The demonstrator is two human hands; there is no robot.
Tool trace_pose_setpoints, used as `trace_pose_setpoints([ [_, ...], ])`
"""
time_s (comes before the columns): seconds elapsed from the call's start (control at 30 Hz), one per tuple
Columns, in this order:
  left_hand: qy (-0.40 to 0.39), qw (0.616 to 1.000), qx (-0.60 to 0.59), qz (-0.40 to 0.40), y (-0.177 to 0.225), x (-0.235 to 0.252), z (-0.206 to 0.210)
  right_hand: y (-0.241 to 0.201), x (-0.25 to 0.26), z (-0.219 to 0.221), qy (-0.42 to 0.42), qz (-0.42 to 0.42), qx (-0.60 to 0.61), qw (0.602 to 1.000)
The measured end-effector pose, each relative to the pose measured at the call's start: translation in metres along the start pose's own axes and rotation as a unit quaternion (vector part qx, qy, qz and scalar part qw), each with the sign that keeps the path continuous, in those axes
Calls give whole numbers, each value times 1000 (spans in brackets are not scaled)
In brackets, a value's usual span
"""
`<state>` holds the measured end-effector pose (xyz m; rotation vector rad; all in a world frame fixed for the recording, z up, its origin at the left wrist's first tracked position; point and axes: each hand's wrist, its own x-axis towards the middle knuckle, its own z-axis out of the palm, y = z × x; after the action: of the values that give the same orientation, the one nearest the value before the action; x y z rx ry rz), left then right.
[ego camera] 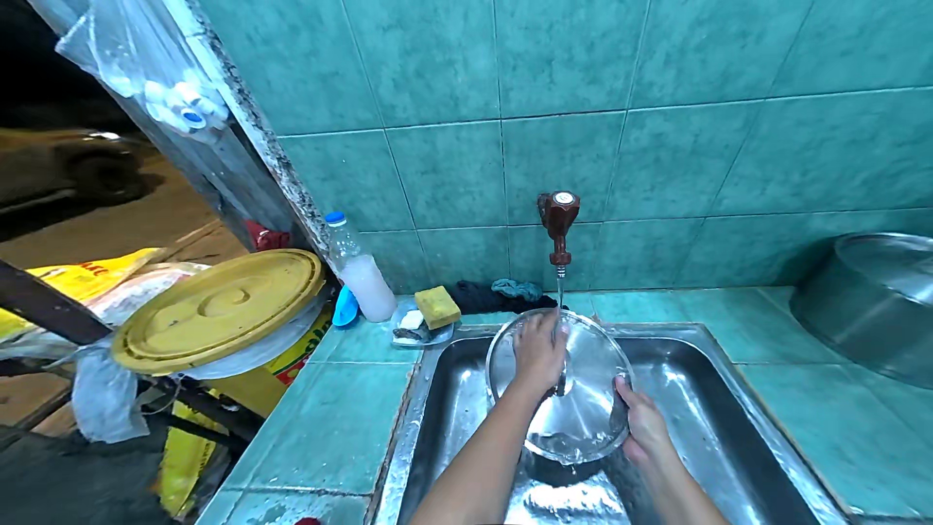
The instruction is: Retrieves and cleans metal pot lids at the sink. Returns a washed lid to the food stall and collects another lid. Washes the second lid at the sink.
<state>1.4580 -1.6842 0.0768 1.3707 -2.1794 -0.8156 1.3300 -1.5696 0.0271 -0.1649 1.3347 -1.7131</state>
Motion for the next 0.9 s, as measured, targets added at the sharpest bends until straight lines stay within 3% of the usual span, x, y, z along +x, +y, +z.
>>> trace_pose_setpoints([
  [0.1, -72, 996, -30, 42, 4, -15, 14, 6, 2, 4, 8, -5, 15, 1000],
  [0.17, -103, 993, 17, 54, 9, -18, 11, 8, 2, 3, 9, -1, 19, 1000],
  [0.33, -146, 989, -4, -29, 5, -2, -2, 11, -1, -2, -19, -9, 0, 1000],
  [0.43, -145, 987, 62, -37, 9, -2, 0, 11, -2, 0, -24, -7, -4, 1000],
  [0.63, -43, 986, 77, 143, 7, -38, 35, 9, 17, 8, 8, -34, 69, 997],
  [0.9, -168, 933, 182, 261, -30, -57, 21, 8, 20, 7, -26, -51, 77, 995],
])
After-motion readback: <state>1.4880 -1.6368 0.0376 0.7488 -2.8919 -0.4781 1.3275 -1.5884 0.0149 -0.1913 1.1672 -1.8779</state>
